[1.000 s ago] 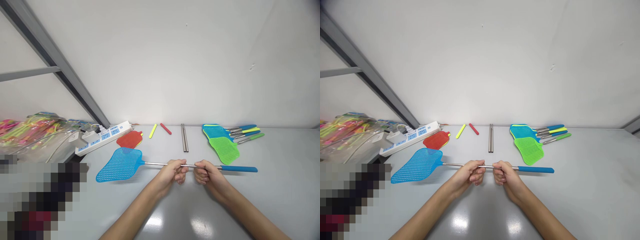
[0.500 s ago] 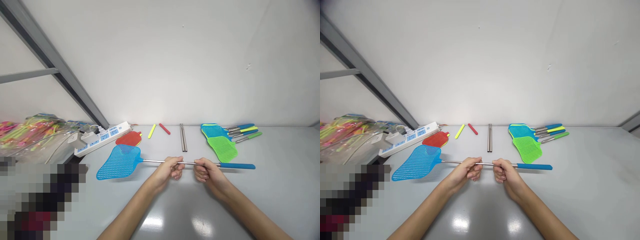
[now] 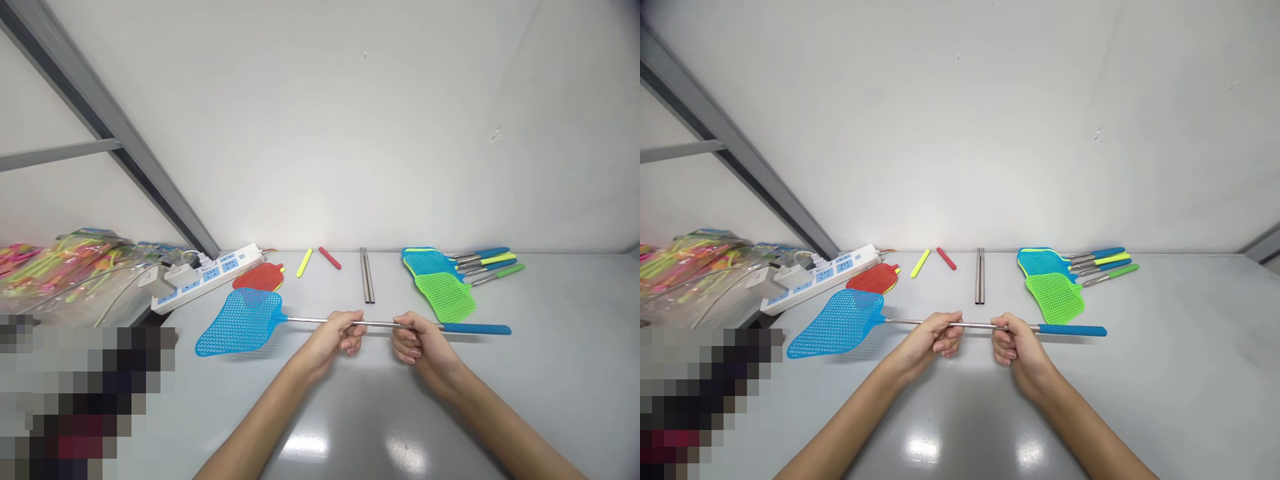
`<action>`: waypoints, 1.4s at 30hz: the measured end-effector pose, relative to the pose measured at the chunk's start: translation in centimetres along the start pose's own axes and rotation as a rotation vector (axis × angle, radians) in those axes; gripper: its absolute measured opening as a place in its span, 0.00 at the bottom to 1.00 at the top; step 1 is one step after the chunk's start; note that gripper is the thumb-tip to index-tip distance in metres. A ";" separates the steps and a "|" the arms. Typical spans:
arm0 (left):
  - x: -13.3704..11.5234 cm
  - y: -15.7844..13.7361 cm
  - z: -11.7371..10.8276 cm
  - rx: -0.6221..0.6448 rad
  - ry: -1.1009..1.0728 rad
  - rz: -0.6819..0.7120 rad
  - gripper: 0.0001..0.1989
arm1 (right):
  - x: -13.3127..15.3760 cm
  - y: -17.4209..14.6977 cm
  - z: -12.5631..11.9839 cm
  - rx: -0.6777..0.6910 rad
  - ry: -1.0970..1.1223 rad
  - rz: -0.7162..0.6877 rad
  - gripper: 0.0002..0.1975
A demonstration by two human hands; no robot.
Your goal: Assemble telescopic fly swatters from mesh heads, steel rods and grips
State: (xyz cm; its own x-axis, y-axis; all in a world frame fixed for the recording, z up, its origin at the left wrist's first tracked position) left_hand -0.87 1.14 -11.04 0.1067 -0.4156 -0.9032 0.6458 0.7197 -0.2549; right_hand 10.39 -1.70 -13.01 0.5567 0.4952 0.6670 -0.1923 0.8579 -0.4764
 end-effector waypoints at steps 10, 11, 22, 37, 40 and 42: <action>-0.5 -0.2 -0.3 -0.007 0.033 0.025 0.17 | 0.3 -0.2 0.0 0.001 -0.005 -0.029 0.17; -0.6 -0.2 -0.3 -0.005 0.035 0.031 0.17 | 0.3 -0.2 -0.1 -0.001 -0.006 -0.036 0.17; -0.9 -0.1 -0.7 -0.015 0.041 0.040 0.17 | 0.8 -0.2 -0.3 0.013 0.008 -0.070 0.16; -1.4 -0.2 -1.1 -0.013 0.028 0.061 0.16 | 1.4 -0.2 -0.5 0.035 -0.022 -0.134 0.16; -1.4 -0.2 -1.2 -0.009 0.034 0.061 0.17 | 1.5 -0.2 -0.5 0.032 -0.025 -0.135 0.16; -1.5 -0.2 -1.3 -0.007 0.039 0.064 0.17 | 1.6 -0.2 -0.5 0.033 -0.029 -0.136 0.17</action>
State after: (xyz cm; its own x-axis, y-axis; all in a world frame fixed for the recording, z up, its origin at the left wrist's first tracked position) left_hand -2.12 2.29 -10.08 0.1187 -0.3466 -0.9305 0.6336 0.7480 -0.1978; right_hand 11.67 -1.18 -12.15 0.5558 0.3778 0.7405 -0.1441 0.9211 -0.3618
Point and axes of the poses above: each hand's wrist, its own y-axis towards the middle knuckle, its own z-axis out of the palm, x = y × z, the point moved 6 cm from there along y, towards the middle knuckle, and after that the axes turned 6 degrees about z, right-handed, at the moved point
